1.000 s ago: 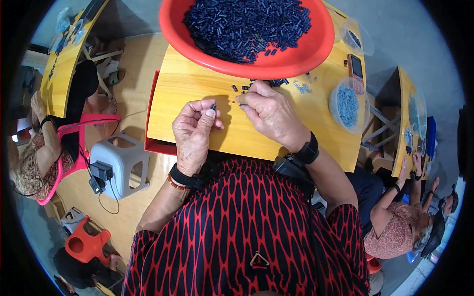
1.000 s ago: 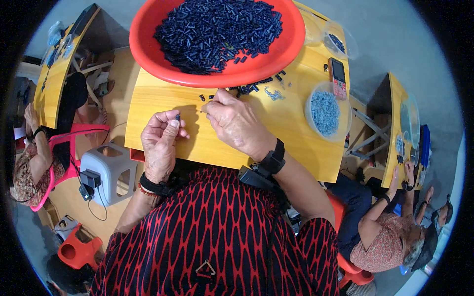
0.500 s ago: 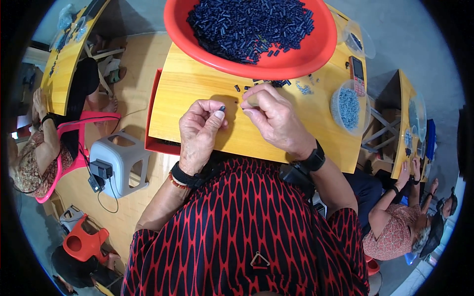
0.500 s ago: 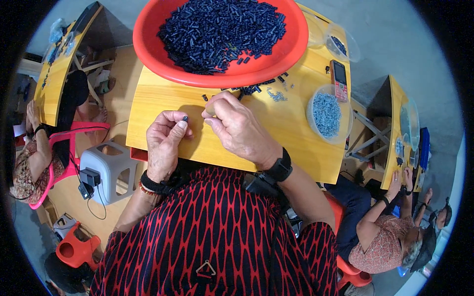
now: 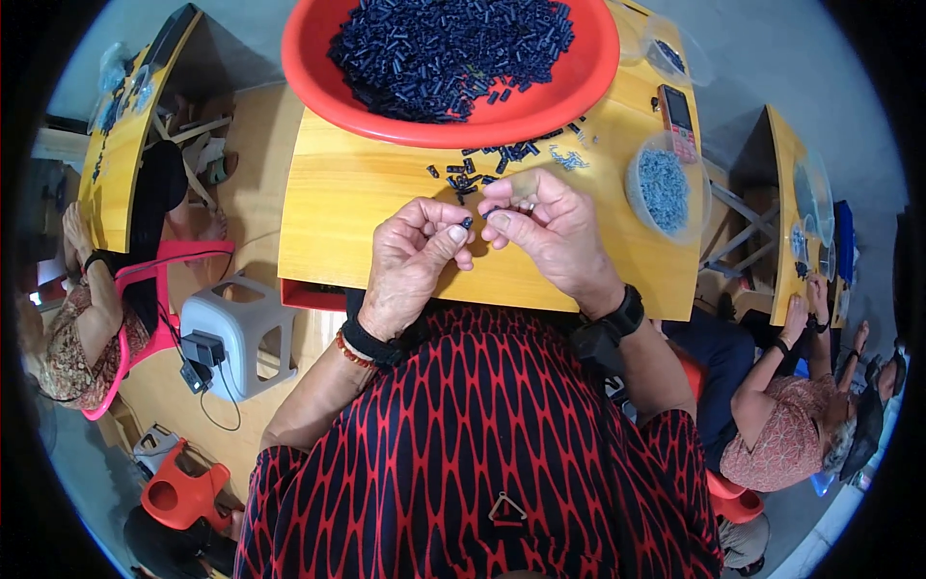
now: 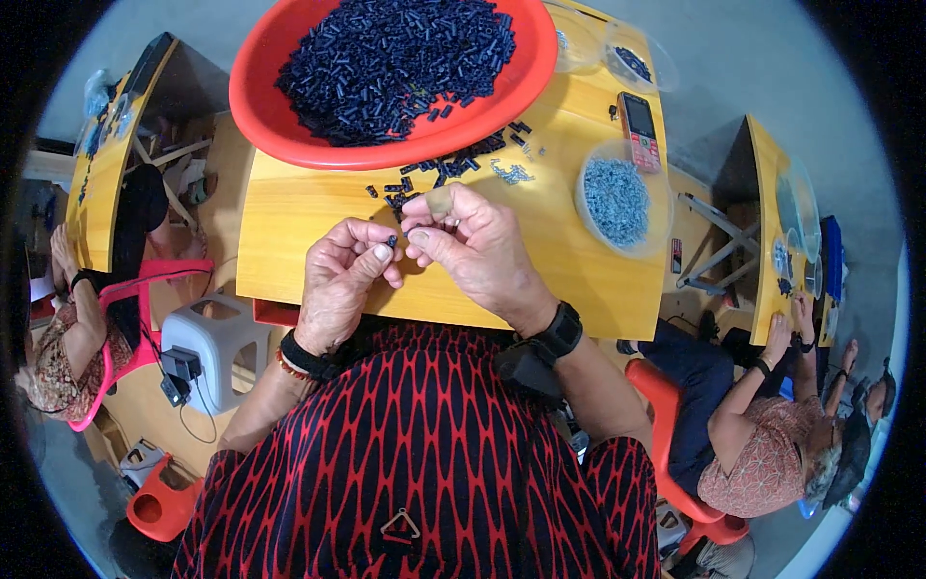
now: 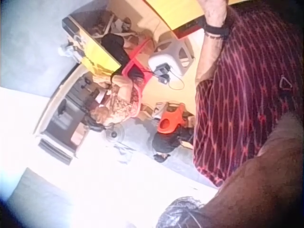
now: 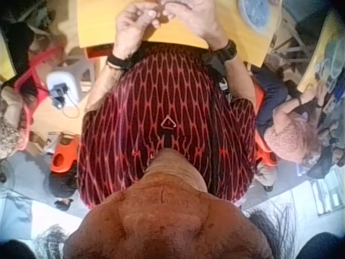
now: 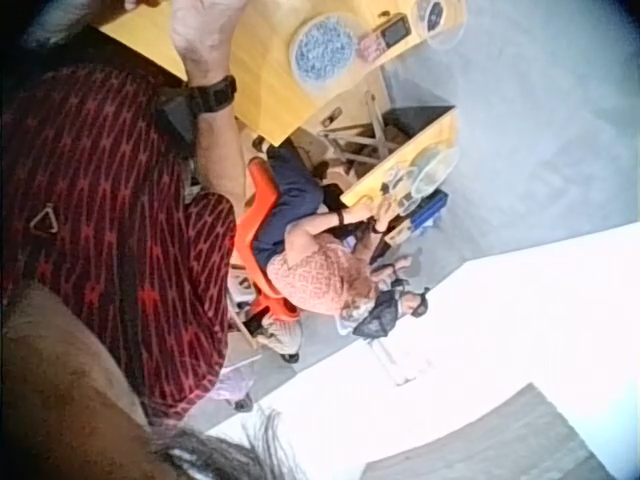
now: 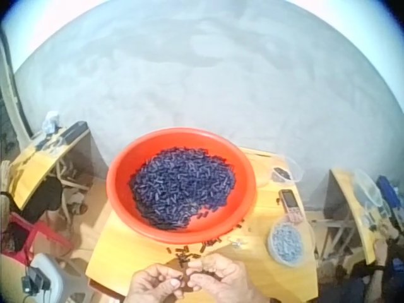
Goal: The recorder is manually assembling small plastic components by inserting a smaller part into a blue plastic sleeve.
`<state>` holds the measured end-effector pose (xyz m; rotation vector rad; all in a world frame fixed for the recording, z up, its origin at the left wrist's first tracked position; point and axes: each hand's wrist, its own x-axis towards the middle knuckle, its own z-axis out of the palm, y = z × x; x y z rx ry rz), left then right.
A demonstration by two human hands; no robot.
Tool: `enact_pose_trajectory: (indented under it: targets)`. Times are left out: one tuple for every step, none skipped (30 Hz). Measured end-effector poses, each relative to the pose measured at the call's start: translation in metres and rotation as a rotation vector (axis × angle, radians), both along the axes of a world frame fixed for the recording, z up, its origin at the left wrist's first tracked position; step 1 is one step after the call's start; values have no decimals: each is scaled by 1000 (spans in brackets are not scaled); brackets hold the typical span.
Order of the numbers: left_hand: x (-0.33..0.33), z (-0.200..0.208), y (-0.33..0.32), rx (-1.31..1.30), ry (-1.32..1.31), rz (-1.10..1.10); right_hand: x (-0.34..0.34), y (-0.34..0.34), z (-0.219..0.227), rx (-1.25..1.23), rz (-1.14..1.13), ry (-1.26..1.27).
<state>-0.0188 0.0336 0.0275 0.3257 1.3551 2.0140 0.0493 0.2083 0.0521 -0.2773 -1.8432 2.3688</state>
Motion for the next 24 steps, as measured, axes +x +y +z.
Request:
enact_pose_trajectory:
  targets:
    - [1, 0, 0, -1, 1, -1, 1, 1, 0, -1, -1, 1]
    - [2, -1, 1, -14, 11, -3, 1, 2, 0, 48, 8, 10]
    - [2, -1, 1, -27, 20, -5, 2, 3, 0, 97, 16, 18]
    - [3, 0, 2, -28, 21, -4, 3, 2, 0, 95, 17, 19]
    - [3, 1, 3, -16, 15, -10, 4, 0, 1, 186, 11, -1]
    - [3, 1, 4, -3, 8, -17, 5, -1, 1, 277, 5, -22]
    - [3, 1, 4, -4, 8, -17, 5, -1, 1, 276, 5, -22]
    - [3, 1, 4, -17, 12, -20, 5, 0, 2, 347, 7, 15]
    - [3, 2, 3, -33, 18, -20, 5, 0, 2, 416, 11, 54]
    - [3, 2, 3, -35, 19, -18, 4, 0, 2, 414, 13, 56]
    - [3, 2, 2, -41, 22, -19, 3, 0, 2, 411, 8, 48]
    - [3, 2, 2, -45, 24, -23, 3, 0, 2, 410, 0, 39]
    - [3, 2, 2, -45, 24, -24, 3, 0, 1, 410, -1, 38]
    - [3, 1, 2, -52, 19, -24, 3, -1, 1, 397, -1, 19]
    - [3, 2, 3, -59, 14, -22, 3, -1, 0, 384, -1, 1]
    - [3, 2, 3, -59, 14, -22, 3, -1, 1, 384, -1, 1]
    - [3, 2, 3, -65, 16, -18, 3, -1, 3, 393, 2, -4]
    - [3, 3, 3, -71, 19, -15, 3, -1, 4, 402, 4, -9]
    - [3, 4, 3, -71, 19, -14, 3, -1, 6, 402, 4, -9]
    - [3, 4, 2, -71, 26, -12, 3, -1, 7, 437, 15, -17]
    - [3, 5, 2, -70, 33, -10, 3, 0, 8, 473, 25, -24]
    - [3, 5, 2, -69, 33, -11, 3, 1, 8, 473, 24, -24]
    - [4, 5, 2, -105, 65, -10, 2, 1, 8, 509, 30, -1]
    - [4, 5, 1, -142, 97, -7, 2, 2, 8, 544, 36, 23]
